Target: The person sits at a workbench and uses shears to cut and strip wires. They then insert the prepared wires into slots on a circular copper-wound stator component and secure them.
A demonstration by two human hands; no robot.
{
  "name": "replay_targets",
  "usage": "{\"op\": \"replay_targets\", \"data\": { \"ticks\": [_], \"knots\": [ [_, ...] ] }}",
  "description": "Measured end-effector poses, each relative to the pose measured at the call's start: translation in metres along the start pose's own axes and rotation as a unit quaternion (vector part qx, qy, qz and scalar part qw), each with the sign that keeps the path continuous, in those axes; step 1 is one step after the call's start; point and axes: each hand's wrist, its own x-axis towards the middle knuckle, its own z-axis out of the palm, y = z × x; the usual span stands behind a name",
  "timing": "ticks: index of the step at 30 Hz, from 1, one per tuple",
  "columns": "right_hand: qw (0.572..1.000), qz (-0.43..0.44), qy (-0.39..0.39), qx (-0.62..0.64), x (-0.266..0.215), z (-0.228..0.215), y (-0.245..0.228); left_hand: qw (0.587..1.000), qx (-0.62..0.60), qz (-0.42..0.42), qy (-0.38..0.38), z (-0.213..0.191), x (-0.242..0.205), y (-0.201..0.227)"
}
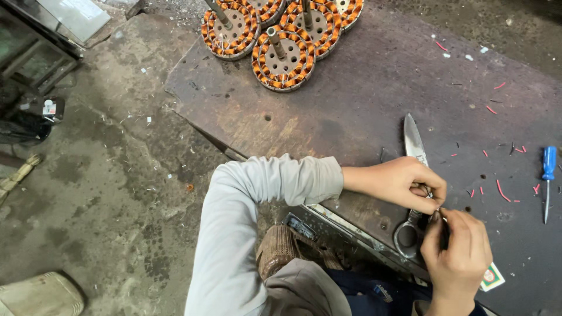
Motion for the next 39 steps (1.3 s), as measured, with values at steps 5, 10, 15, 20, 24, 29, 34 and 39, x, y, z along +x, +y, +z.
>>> {"op": "replay_targets", "data": {
  "ticks": [5,10,15,20,24,29,34,39],
  "knots": [
    [1.0,-0.01,0.005,-0.015,-0.006,0.002,0.0,1.0,-0.007,-0.022,-0.019,0.005,0.001,0.0],
    [0.999,0.034,0.0,0.005,-0.014,0.006,0.005,0.999,0.017,0.021,-0.034,0.002,-0.002,0.021],
    [0.996,0.08,0.017,0.026,-0.031,0.009,0.016,0.982,0.111,0.149,-0.012,0.004,-0.005,0.034],
    [0.99,0.128,0.026,0.052,-0.029,0.008,0.014,0.96,0.176,0.218,-0.016,0.002,-0.005,0.038],
    [0.989,0.129,0.055,0.044,-0.024,0.003,0.006,0.953,0.199,0.23,-0.001,0.003,-0.003,0.037],
    [0.981,0.145,0.085,0.094,-0.02,0.001,0.0,0.952,0.219,0.213,0.013,-0.002,-0.006,0.033],
    [0.979,0.152,0.09,0.099,-0.016,0.0,-0.002,0.955,0.212,0.209,0.004,0.0,-0.006,0.033],
    [0.974,0.182,0.095,0.093,-0.016,-0.001,-0.001,0.947,0.234,0.219,-0.004,0.0,-0.005,0.035]
  ]
}}
